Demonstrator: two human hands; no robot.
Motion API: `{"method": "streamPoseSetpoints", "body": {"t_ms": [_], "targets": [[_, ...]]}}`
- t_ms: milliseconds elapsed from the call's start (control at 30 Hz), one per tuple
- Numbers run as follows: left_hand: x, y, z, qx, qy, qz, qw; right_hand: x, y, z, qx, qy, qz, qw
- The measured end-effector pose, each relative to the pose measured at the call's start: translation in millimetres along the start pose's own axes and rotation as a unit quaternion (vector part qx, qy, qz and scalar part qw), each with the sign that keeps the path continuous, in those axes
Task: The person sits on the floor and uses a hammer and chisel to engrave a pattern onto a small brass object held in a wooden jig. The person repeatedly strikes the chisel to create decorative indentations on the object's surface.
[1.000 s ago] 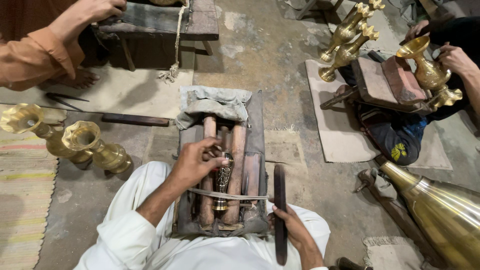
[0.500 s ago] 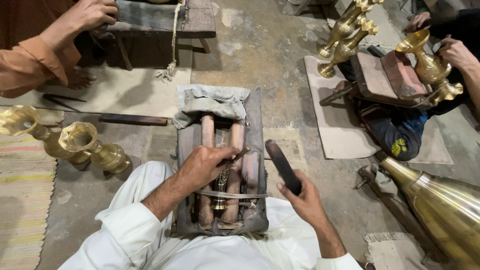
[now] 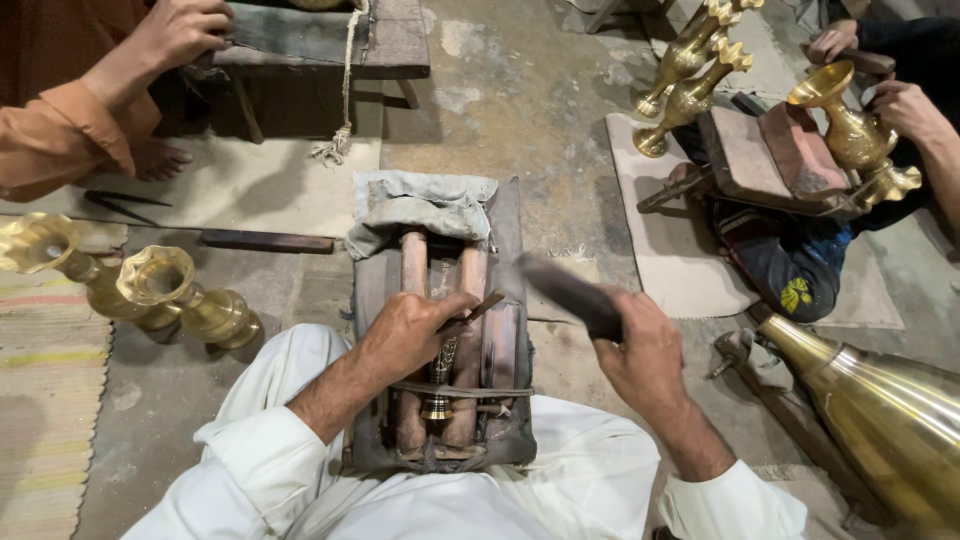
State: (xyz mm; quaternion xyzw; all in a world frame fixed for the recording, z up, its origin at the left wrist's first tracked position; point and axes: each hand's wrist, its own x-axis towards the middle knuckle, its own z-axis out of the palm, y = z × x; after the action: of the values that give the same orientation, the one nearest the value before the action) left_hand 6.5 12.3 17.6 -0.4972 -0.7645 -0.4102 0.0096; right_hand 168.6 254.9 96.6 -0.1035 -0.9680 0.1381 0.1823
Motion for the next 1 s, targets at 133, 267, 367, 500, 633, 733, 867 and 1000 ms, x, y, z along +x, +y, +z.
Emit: {"method": "streamPoseSetpoints", "body": {"t_ms": [133, 267, 367, 500, 633, 733, 867, 1000], "targets": [[-0.3, -0.1, -1.3, -0.017, -0.025, -0.018, 0.999, -1.8, 0.6, -1.4, -0.020, 0.022, -0.061, 0.998], [-0.6, 0.6, 0.3, -0.014, 0.000, -0.008, 1.000, -1.1, 4.8, 1.7, 0.040, 0.044, 0.058, 0.997], [-1.8, -0.8, -0.2, -0.028, 0.000, -0.003, 1.000, 1.0, 8.3, 4.3, -0.012, 0.018, 0.013, 1.000], [0.7, -2.0, 1.7, 0.007, -0.012, -0.012, 1.000, 3.8, 11.4, 3.7, 0.003, -0.004, 0.052, 0.999], [-0.3, -2.4, 0.8, -0.042, -0.004, 0.010, 0.999, 1.7, 7.5, 3.3, -0.031, 0.006, -0.035, 0.999], [-1.4, -3.0, -0.6, -0.016, -0.006, 0.000, 1.000, 0.5, 4.0, 4.4, -0.025, 0.010, -0.019, 0.999], [1.8, -4.3, -0.1, -0.008, -0.015, 0.003, 1.000, 1.2, 4.9, 6.3, -0.019, 0.028, -0.008, 0.999], [1.4, -4.6, 0.4, -0.042, -0.019, 0.001, 0.999, -2.6, 8.0, 8.5, -0.007, 0.003, 0.010, 1.000]]}}
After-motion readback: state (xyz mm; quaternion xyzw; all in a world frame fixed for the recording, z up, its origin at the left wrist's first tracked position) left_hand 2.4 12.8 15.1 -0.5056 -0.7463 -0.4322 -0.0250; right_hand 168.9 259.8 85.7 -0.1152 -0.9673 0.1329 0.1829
